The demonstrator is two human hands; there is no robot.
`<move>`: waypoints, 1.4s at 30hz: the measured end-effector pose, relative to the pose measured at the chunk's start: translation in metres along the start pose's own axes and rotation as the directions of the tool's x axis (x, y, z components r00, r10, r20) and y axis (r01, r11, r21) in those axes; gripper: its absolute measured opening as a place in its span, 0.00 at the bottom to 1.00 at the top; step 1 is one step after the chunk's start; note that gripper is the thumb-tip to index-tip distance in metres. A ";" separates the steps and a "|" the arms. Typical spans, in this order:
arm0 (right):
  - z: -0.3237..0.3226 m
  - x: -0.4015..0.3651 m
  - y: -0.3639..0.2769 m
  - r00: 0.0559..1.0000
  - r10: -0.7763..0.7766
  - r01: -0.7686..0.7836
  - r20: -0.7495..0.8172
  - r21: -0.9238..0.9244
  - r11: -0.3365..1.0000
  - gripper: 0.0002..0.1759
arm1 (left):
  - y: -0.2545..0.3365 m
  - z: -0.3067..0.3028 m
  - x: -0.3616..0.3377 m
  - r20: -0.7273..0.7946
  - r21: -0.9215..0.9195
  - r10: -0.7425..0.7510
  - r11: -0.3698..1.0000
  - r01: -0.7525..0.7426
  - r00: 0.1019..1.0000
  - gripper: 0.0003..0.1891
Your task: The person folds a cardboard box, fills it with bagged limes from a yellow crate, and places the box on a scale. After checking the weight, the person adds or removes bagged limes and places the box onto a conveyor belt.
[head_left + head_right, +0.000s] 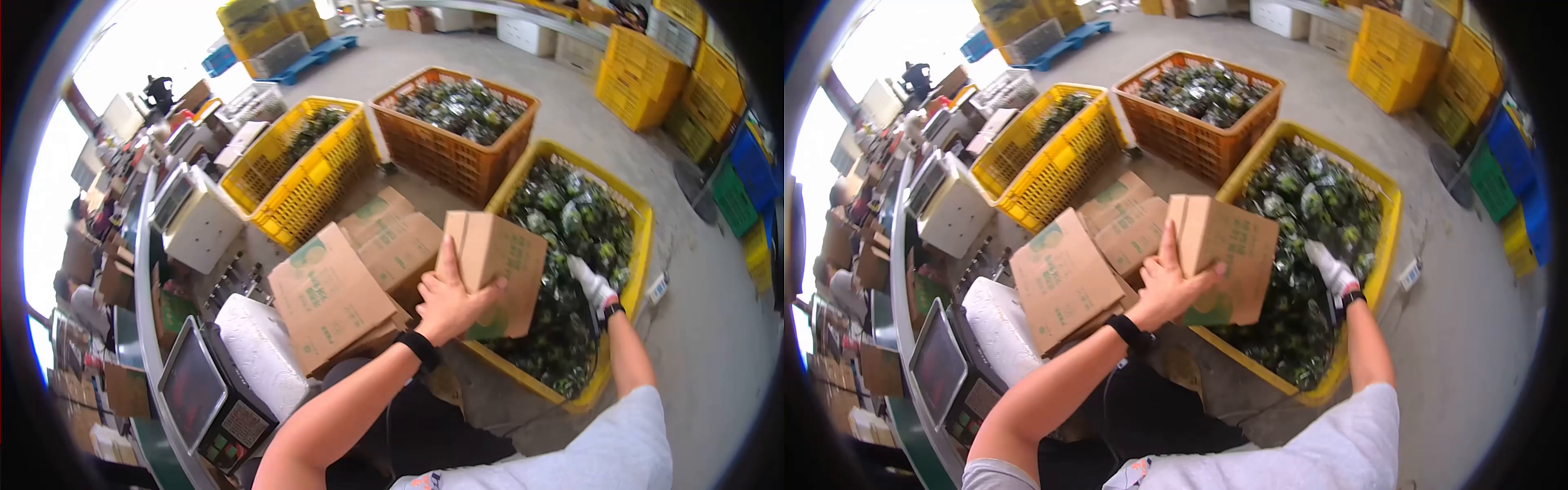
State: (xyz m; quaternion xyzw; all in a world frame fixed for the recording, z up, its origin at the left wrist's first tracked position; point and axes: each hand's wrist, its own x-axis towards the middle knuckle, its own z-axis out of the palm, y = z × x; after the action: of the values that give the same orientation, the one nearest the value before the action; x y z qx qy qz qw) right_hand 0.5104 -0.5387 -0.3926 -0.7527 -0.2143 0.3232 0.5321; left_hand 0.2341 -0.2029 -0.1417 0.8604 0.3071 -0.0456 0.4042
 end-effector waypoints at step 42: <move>0.159 -0.033 -0.306 0.980 0.199 -0.112 -0.001 -0.827 0.551 0.63 | -0.139 -0.061 -0.078 0.218 -0.843 0.447 -0.361 0.398 0.868 0.30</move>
State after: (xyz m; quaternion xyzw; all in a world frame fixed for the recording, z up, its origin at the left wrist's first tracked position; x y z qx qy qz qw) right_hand 0.3807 -0.3508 -0.1325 -0.9136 -0.2970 0.2663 0.0789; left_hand 0.0826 -0.1296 -0.1684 0.0958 0.0681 0.0196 0.9929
